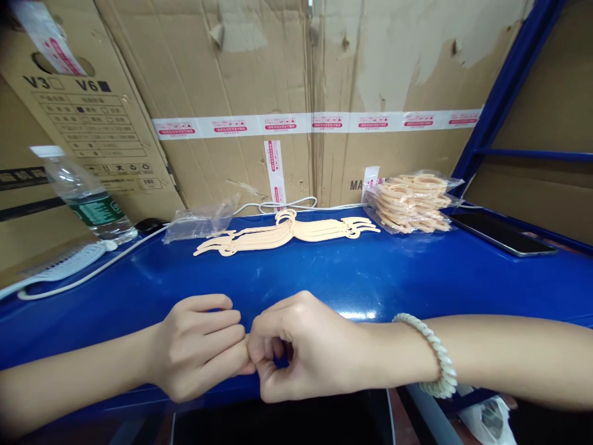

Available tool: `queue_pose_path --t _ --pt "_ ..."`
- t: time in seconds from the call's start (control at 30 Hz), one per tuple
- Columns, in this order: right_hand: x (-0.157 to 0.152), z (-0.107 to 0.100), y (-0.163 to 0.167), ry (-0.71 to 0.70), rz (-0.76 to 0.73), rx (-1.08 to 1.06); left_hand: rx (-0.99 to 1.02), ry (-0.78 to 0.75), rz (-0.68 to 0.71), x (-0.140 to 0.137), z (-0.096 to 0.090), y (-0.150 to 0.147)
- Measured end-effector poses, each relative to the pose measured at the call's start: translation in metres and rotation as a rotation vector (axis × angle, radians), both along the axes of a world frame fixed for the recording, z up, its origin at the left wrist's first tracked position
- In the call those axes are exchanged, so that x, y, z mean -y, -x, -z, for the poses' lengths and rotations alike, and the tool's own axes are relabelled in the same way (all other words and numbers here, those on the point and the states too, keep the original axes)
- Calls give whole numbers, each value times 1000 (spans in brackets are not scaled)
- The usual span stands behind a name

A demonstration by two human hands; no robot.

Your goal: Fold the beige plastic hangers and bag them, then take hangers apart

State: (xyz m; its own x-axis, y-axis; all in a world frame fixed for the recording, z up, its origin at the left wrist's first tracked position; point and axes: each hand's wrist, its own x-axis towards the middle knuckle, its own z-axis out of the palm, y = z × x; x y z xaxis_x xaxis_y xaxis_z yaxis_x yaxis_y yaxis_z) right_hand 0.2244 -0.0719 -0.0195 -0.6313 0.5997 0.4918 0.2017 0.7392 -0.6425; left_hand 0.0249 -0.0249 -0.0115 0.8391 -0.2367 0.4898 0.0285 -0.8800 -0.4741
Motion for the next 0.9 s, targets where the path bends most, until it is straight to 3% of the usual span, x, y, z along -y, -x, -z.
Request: queue_pose_path --t 0.37,0.73,0.9 --pt "0 4 4 57 44 -50 19 -15 3 1 -2 0" --pt "-4 5 3 628 51 -68 44 -131 -3 3 -3 0" --pt "-8 8 2 746 35 -103 67 -177 24 3 1 2"
